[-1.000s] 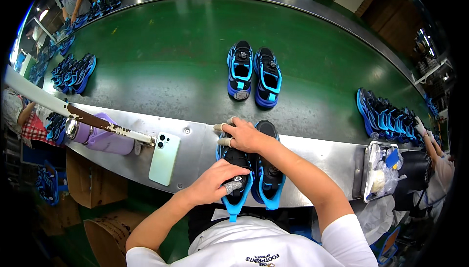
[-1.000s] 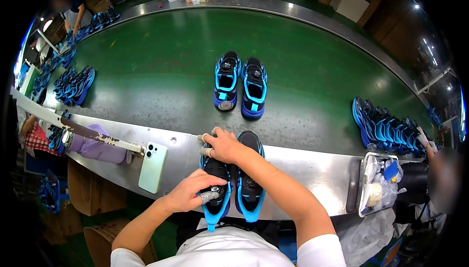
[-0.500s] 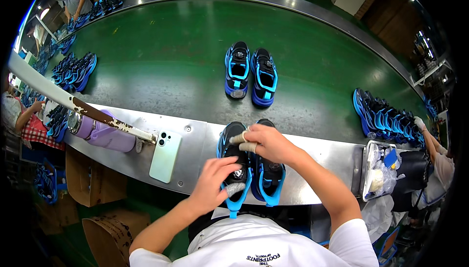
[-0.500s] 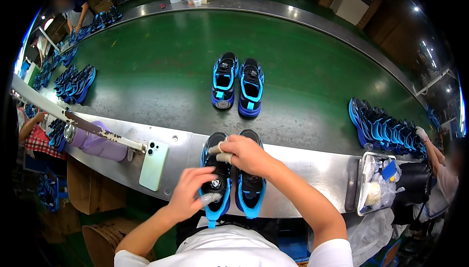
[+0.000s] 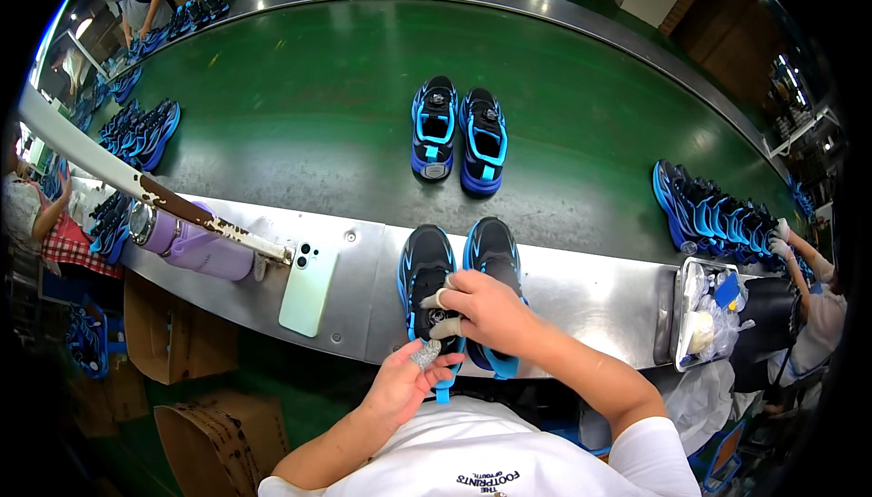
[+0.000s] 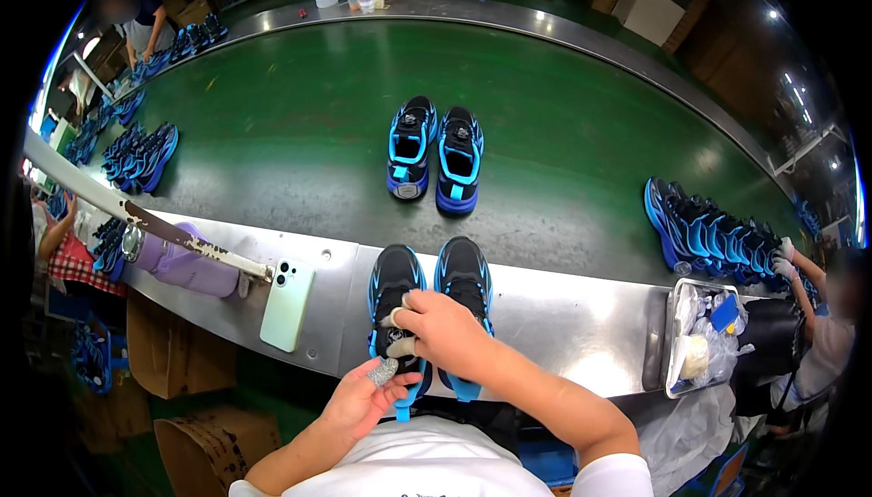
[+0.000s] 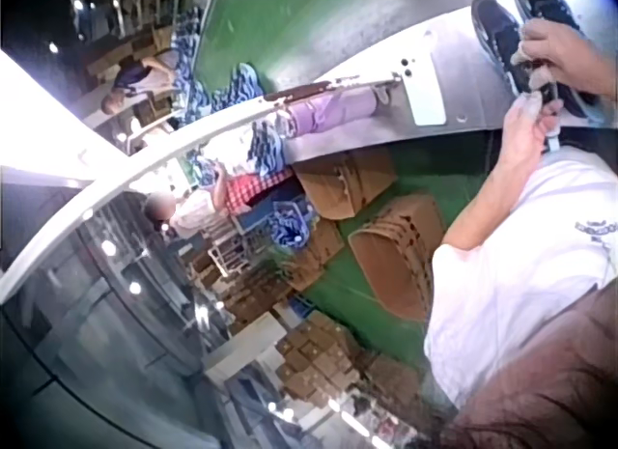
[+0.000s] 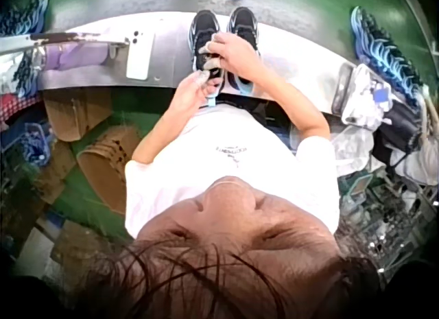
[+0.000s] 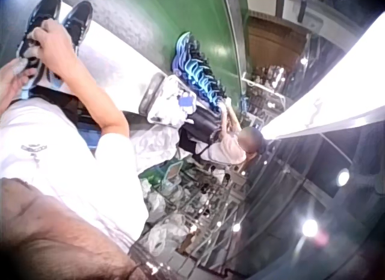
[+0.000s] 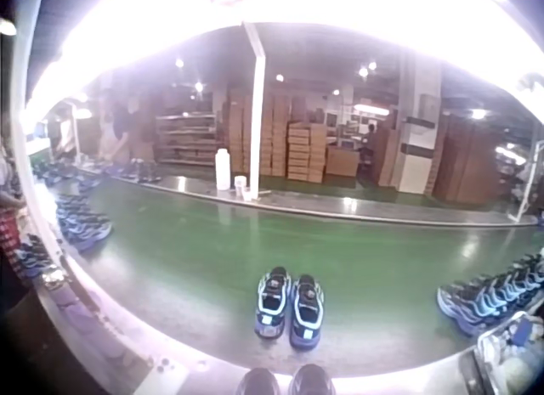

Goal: The person cleans and finishes pairs of blue and black athletic shoes on an assembly line. They use a cloth to wipe the soles and upper portions of the shoes before placing them onto a moving conveyor belt.

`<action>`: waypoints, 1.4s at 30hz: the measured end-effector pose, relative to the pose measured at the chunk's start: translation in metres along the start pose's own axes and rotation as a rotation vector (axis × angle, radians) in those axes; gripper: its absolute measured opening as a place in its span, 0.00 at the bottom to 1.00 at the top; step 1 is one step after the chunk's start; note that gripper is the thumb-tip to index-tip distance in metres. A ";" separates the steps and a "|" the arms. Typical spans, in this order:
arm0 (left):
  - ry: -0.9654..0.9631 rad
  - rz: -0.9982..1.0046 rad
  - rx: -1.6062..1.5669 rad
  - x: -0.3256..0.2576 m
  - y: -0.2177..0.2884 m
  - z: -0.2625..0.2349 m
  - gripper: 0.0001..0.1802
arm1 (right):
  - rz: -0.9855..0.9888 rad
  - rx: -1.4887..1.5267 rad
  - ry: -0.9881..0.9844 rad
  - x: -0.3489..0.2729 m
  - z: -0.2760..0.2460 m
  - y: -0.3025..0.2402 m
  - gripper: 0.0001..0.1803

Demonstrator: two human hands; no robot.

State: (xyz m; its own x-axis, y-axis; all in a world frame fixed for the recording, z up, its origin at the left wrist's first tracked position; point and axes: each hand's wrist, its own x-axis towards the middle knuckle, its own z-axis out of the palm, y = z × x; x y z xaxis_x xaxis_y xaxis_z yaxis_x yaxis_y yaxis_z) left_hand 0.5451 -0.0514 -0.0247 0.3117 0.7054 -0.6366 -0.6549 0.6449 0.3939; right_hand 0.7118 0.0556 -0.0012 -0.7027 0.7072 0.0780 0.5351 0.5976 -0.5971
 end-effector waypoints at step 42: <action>-0.211 -0.143 0.290 -0.023 0.000 0.060 0.19 | 0.302 0.262 -0.046 -0.063 -0.040 0.027 0.22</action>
State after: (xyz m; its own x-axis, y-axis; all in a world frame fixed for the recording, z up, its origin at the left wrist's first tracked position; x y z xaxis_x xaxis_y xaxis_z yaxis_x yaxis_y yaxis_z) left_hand 0.5796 -0.0498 0.0296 0.5402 0.6280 -0.5601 -0.3822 0.7761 0.5016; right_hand 0.7892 0.0419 0.0101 -0.5554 0.8152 -0.1643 0.5875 0.2448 -0.7713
